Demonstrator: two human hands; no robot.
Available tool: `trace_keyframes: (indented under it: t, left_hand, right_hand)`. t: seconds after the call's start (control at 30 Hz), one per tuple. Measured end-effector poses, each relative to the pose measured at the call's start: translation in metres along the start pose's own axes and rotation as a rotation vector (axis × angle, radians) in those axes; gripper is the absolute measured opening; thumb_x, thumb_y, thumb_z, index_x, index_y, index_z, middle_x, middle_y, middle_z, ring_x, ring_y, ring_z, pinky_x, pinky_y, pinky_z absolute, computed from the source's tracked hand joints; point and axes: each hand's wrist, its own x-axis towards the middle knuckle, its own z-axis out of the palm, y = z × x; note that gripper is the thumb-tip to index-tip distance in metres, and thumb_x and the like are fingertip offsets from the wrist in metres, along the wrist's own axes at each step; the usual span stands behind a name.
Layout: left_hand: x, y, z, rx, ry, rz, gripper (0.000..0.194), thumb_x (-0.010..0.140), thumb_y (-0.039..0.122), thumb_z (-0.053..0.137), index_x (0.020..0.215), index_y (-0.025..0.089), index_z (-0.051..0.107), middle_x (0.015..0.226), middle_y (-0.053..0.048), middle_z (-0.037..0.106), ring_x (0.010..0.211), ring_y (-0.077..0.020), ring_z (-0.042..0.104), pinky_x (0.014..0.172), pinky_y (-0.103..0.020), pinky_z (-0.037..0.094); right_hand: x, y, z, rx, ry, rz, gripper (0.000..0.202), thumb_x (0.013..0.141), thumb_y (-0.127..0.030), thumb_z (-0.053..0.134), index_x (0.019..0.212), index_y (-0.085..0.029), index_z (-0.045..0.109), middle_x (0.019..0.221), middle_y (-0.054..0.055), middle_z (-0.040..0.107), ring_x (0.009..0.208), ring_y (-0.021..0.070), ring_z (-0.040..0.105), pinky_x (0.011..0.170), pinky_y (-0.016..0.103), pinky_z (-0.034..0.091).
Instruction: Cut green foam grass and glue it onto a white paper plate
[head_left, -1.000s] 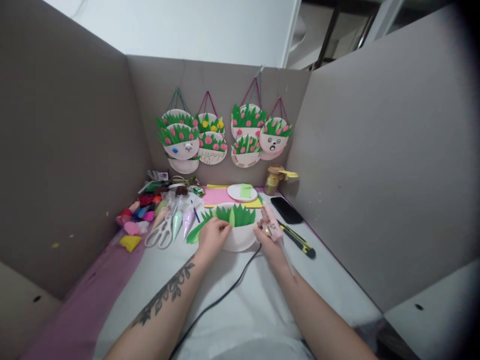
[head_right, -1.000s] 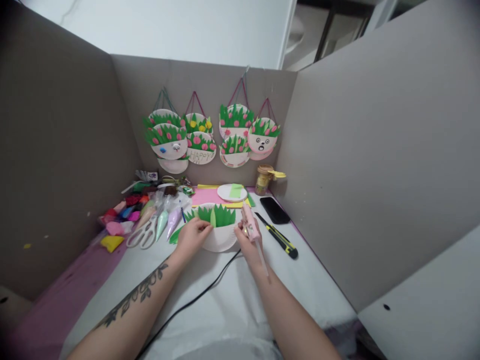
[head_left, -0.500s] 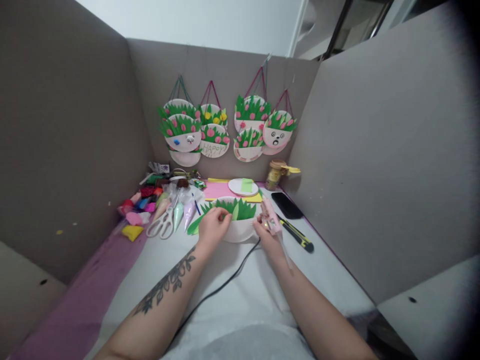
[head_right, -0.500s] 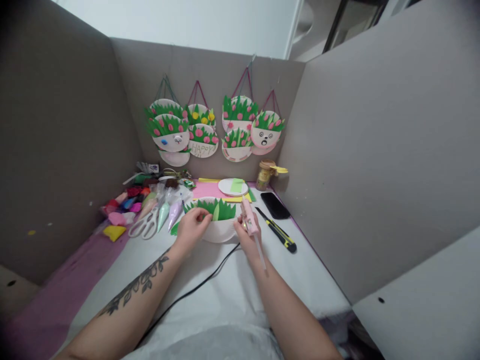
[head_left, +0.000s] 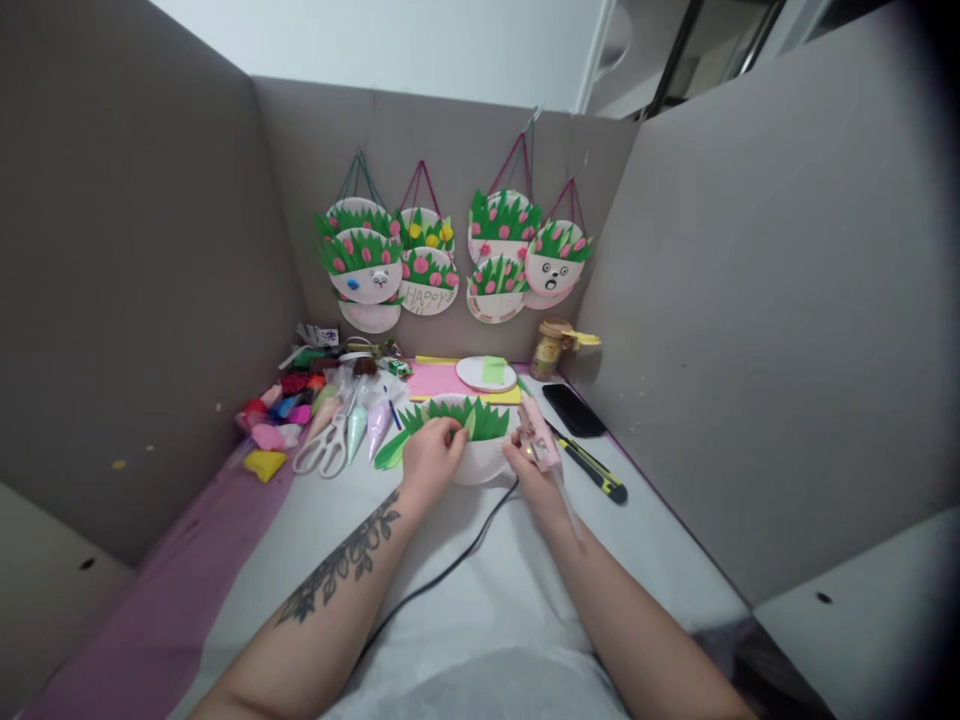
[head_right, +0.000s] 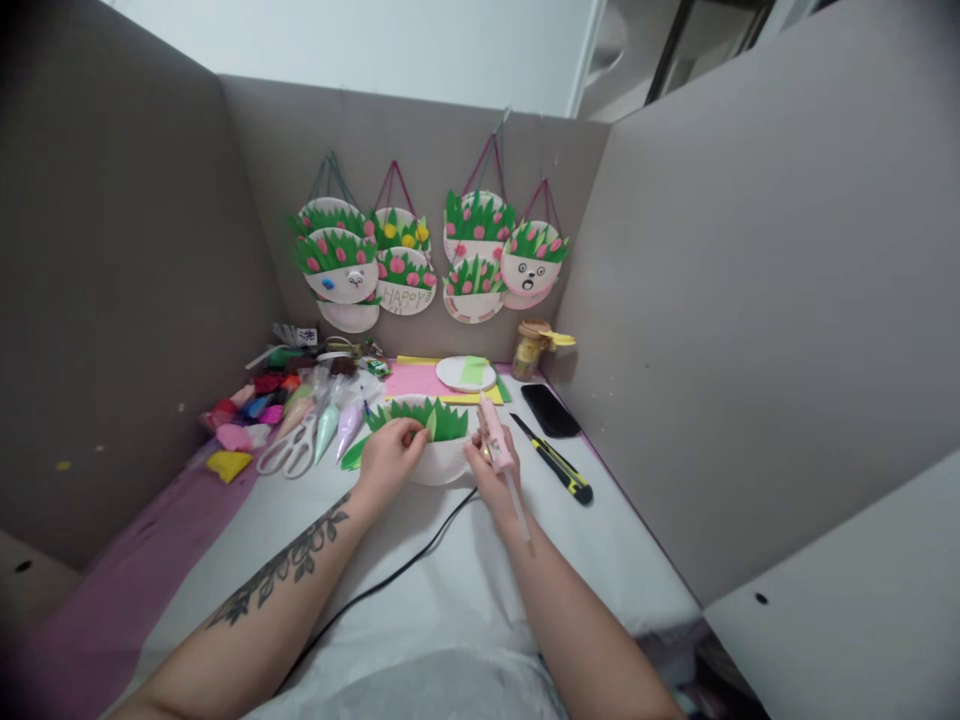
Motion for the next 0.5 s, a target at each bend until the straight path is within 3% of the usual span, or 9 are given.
trace_keyframes:
  t: [0.5]
  left_hand:
    - [0.0021, -0.0005, -0.0013, 0.021, -0.063, -0.069, 0.016, 0.084, 0.029, 0.057, 0.073, 0.02, 0.063, 0.072, -0.002, 0.061, 0.068, -0.0164, 0.053, 0.06, -0.028, 0.03]
  right_hand:
    - [0.0002, 0.0043, 0.0018, 0.033, 0.006, -0.004, 0.07, 0.07, -0.044, 0.078, 0.132, -0.022, 0.055, 0.092, 0.004, 0.063, 0.085, 0.0191, 0.062, 0.077, 0.032, 0.053]
